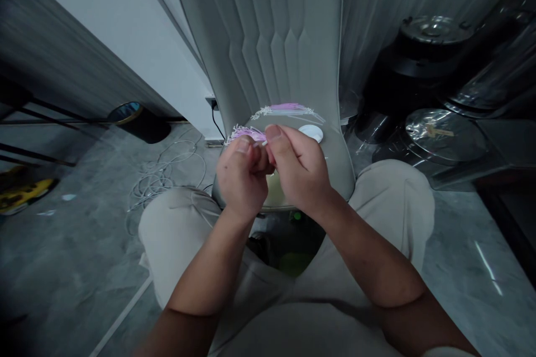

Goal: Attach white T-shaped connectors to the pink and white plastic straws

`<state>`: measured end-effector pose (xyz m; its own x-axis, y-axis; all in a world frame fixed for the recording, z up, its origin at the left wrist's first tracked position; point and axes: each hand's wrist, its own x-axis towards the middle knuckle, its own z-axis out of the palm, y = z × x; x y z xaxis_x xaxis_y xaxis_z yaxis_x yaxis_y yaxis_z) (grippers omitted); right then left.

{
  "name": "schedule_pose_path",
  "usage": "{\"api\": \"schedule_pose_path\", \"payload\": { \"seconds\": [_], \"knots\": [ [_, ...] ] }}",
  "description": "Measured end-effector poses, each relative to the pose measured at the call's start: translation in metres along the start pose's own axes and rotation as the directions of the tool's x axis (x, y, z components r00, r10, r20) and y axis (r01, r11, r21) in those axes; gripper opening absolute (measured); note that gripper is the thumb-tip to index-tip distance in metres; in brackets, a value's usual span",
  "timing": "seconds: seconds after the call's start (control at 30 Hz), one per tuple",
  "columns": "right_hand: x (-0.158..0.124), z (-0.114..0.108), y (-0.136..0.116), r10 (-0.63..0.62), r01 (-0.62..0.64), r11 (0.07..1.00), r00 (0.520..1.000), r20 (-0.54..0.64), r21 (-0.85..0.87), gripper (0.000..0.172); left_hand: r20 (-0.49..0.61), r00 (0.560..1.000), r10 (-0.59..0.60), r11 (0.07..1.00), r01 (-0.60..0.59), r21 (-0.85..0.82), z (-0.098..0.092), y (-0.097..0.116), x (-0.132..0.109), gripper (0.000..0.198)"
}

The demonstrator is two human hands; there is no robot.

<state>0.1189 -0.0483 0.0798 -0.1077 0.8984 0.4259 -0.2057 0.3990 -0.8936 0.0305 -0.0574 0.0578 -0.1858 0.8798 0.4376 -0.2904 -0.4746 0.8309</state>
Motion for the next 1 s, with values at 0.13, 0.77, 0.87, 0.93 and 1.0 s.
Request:
{"api": "schedule_pose_path", "payload": {
  "seconds": [0.13, 0.77, 0.87, 0.93, 1.0],
  "knots": [
    [0.0019, -0.002, -0.0003, 0.023, -0.022, 0.999, 1.0, 0.013, -0.035, 0.049, 0.02, 1.0, 0.014, 0.999, -0.015, 0.04, -0.0029, -0.0034, 0.0006, 0.046],
    [0.0024, -0.0027, -0.003, 0.033, -0.032, 0.995, 0.999, 0.006, -0.097, 0.049, 0.037, 0.998, 0.047, 0.995, -0.05, 0.088, -0.0073, -0.0099, 0.0021, 0.046],
    [0.0025, -0.0026, -0.0033, 0.041, -0.04, 0.995, 0.999, 0.007, -0.096, 0.049, 0.035, 0.998, 0.042, 0.995, -0.045, 0.092, -0.0068, -0.0102, 0.0021, 0.046],
    [0.0025, -0.0027, -0.0032, 0.04, -0.04, 0.995, 0.999, 0.007, -0.092, 0.049, 0.031, 0.999, 0.043, 0.994, -0.046, 0.102, -0.0066, -0.0103, 0.002, 0.047],
    [0.0026, -0.0029, -0.0029, 0.038, -0.037, 0.995, 0.999, 0.007, -0.094, 0.049, 0.028, 0.999, 0.047, 0.992, -0.05, 0.112, -0.0065, -0.0102, 0.0019, 0.047]
  ]
}}
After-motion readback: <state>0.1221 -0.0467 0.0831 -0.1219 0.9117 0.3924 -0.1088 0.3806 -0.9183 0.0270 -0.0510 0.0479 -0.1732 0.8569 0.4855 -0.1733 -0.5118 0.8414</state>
